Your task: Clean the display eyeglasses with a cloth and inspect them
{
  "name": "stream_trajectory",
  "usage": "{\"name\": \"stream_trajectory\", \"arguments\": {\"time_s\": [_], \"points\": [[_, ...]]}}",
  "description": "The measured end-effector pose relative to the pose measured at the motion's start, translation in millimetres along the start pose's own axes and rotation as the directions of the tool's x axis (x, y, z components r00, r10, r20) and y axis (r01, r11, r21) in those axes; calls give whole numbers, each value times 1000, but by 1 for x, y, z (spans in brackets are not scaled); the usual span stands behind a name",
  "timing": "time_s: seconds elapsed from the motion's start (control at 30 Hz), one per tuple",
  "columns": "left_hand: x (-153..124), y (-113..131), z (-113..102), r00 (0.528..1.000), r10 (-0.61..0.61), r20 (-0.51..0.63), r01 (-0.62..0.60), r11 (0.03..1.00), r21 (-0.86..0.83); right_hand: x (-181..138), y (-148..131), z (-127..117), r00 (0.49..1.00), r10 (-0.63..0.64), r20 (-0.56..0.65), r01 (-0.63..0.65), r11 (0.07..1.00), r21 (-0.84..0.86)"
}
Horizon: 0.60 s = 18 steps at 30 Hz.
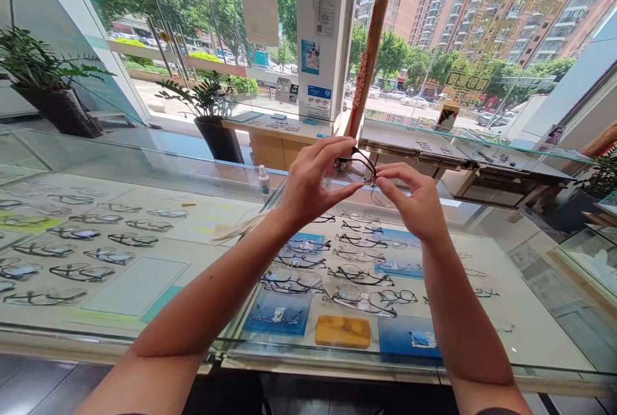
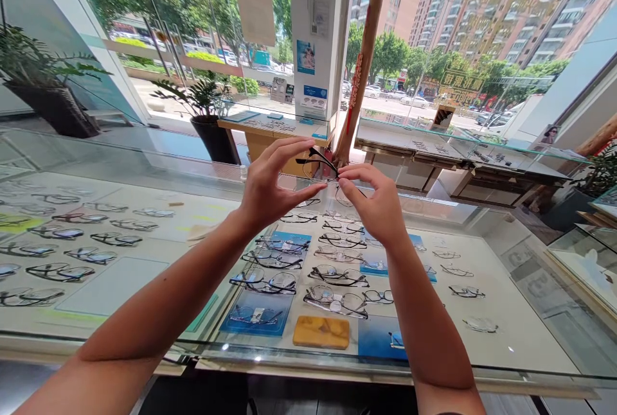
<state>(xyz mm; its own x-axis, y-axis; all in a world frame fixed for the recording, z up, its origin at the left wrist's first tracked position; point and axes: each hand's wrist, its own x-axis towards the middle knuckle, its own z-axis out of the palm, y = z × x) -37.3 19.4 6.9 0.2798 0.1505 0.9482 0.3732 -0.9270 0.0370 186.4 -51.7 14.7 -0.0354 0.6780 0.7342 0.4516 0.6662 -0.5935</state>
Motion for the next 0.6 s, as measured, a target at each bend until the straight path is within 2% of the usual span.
{"name": "stream_trajectory", "arguments": {"time_s": [0.1,0.23,0.43,0.6], "points": [[0,1,-1,999,-21,33,23,998,-57,1,5,-1,999,15,35,-16,999,29],[0,3,0,995,-89,51,98,972,-215,3,13,-2,995,60,83,-69,992,104],[0,0,4,973,-190,134,231,843,-486,5,14,3,966,201,164,-245,918,311],[-2,-7,7,963,-188,194,267,771,-578,4,13,6,938,285,198,-338,880,334]]}}
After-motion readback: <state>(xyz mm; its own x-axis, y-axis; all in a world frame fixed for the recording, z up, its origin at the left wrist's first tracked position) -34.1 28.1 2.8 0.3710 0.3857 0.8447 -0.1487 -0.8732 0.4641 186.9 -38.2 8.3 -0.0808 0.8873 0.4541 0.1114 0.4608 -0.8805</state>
